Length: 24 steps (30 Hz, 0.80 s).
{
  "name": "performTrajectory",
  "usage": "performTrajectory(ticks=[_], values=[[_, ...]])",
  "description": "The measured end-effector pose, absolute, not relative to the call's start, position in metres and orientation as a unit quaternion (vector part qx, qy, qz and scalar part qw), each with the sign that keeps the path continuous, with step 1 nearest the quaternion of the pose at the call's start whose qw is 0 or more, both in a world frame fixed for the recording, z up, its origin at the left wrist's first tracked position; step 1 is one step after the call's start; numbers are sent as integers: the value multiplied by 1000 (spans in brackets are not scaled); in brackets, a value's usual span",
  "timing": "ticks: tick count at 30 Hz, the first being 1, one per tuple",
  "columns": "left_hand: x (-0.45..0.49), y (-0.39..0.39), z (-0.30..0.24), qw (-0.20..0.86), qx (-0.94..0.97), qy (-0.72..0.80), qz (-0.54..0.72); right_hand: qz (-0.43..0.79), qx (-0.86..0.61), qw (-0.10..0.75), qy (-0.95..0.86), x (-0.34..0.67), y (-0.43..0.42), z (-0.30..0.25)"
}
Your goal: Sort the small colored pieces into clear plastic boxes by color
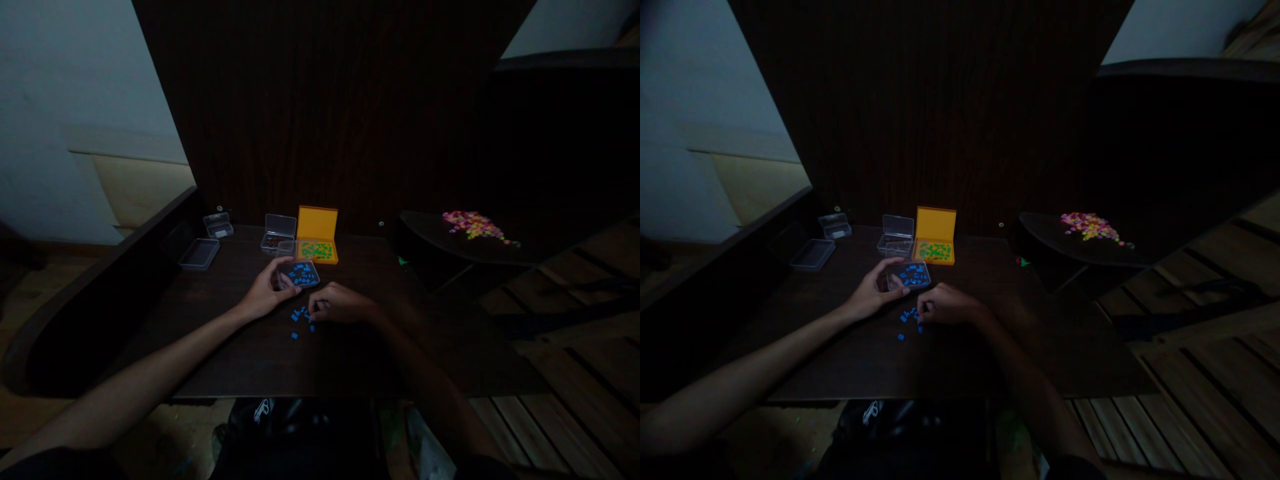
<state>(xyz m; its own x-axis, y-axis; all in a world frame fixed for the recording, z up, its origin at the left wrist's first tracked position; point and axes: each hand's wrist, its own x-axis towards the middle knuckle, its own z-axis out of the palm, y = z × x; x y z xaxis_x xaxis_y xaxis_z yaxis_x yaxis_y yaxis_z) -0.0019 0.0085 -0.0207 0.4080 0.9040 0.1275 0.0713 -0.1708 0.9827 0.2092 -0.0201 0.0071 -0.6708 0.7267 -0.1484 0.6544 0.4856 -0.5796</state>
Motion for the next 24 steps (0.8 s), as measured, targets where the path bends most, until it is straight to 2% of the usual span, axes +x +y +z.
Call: performTrajectory(ticks=[13,24], values=[[-2,9,-21,531,652,368,395,329,-404,38,-853,218,-17,7],[-2,9,-23,533,656,365,390,333,-326,57,-883,219,-16,6]])
